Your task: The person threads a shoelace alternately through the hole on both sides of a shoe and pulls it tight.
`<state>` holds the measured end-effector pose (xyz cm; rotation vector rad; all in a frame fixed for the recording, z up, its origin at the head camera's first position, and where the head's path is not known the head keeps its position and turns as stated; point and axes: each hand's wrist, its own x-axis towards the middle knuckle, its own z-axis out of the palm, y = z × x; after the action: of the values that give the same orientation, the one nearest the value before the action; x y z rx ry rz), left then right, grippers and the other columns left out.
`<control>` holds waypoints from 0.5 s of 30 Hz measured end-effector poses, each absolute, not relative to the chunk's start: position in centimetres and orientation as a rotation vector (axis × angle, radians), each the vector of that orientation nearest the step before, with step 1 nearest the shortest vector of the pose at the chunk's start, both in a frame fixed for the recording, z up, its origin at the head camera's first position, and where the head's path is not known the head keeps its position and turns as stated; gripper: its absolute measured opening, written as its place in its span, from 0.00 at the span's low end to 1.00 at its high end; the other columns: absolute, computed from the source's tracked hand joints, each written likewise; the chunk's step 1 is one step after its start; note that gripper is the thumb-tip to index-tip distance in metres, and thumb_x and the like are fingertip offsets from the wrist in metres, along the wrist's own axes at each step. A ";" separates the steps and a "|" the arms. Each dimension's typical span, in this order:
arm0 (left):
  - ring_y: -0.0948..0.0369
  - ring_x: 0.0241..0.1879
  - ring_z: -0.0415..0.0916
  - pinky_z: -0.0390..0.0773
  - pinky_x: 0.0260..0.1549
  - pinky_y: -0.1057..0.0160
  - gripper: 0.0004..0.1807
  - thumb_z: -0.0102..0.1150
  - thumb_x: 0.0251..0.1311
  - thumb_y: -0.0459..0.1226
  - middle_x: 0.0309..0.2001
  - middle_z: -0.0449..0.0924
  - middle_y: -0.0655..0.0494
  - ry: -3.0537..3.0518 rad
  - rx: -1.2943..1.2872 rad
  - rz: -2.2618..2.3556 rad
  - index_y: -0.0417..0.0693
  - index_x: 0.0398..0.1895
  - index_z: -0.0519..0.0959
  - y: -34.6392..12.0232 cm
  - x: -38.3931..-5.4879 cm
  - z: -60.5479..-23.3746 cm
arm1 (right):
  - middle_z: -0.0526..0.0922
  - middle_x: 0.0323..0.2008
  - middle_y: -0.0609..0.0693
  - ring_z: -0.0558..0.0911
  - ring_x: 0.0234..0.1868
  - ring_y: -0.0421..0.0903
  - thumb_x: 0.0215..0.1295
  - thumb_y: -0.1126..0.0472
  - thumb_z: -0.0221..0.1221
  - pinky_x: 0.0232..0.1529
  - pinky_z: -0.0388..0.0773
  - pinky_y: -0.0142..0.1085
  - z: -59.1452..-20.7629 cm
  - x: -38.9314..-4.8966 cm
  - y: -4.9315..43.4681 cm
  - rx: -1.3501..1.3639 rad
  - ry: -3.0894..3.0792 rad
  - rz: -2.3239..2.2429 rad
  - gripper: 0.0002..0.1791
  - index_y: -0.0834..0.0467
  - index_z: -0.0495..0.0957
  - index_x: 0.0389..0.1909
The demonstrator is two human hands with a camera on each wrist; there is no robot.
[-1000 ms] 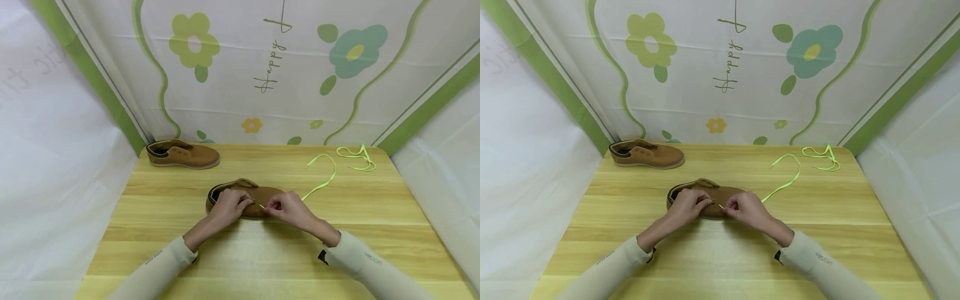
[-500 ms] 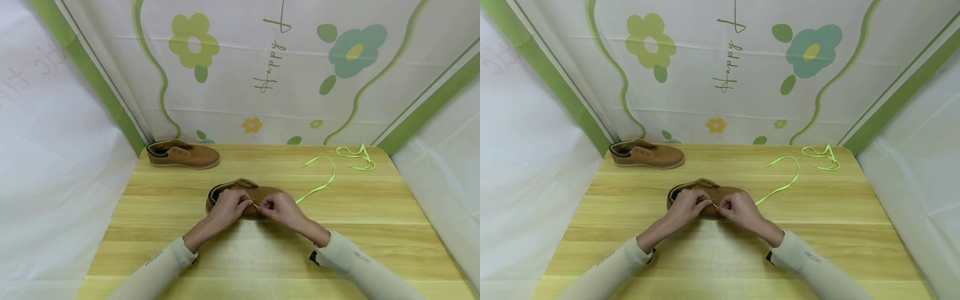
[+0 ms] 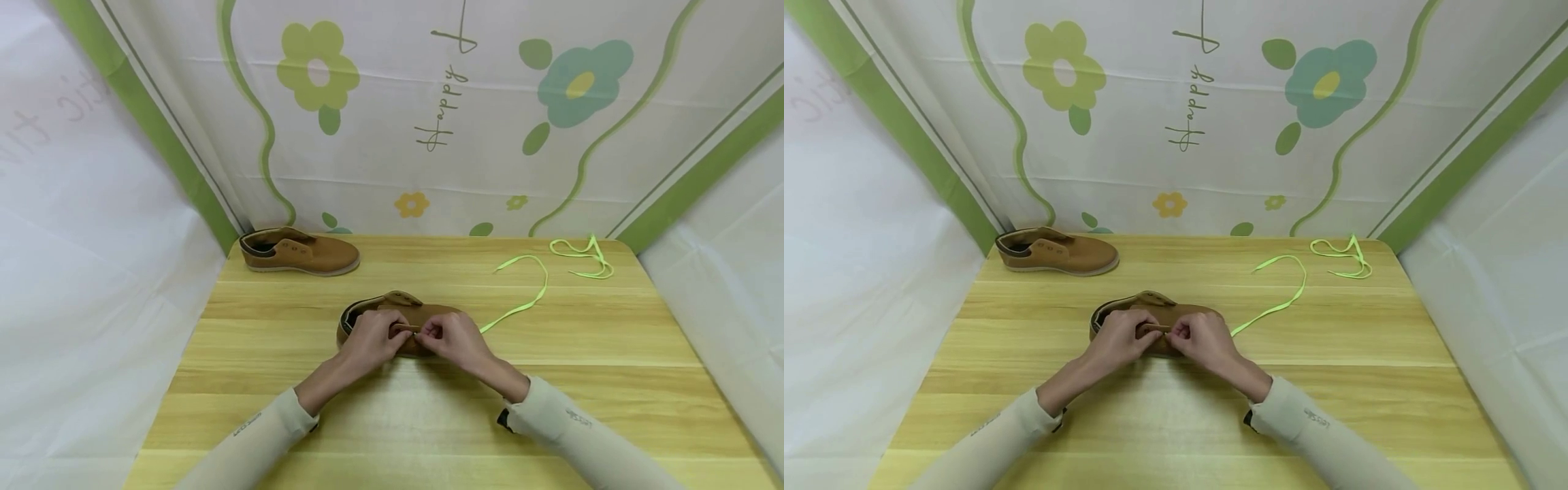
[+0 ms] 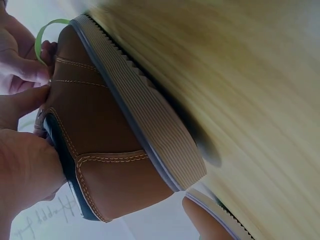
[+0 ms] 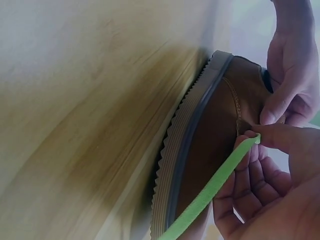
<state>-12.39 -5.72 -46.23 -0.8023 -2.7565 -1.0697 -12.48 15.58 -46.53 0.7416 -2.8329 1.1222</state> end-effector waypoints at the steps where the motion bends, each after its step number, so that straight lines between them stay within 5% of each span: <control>1: 0.70 0.26 0.75 0.75 0.25 0.69 0.04 0.75 0.63 0.33 0.33 0.88 0.57 -2.752 -0.808 -1.063 0.47 0.36 0.87 -5.7 -12.4 -46.2 | 0.85 0.23 0.41 0.77 0.23 0.30 0.64 0.64 0.73 0.27 0.76 0.28 -46.6 -12.5 15.6 0.736 -2.827 1.116 0.07 0.55 0.88 0.26; 15: 0.62 0.34 0.84 0.84 0.36 0.62 0.12 0.81 0.52 0.28 0.31 0.86 0.57 -2.612 -0.929 -0.981 0.47 0.28 0.84 -5.8 -12.2 -46.4 | 0.86 0.31 0.46 0.82 0.30 0.36 0.61 0.62 0.77 0.32 0.80 0.30 -47.0 -13.1 15.9 0.776 -2.764 1.155 0.08 0.58 0.87 0.35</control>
<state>-12.15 -5.84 -46.36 -0.9288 -2.6118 -0.9813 -13.08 15.92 -46.98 0.7755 -2.7637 1.1550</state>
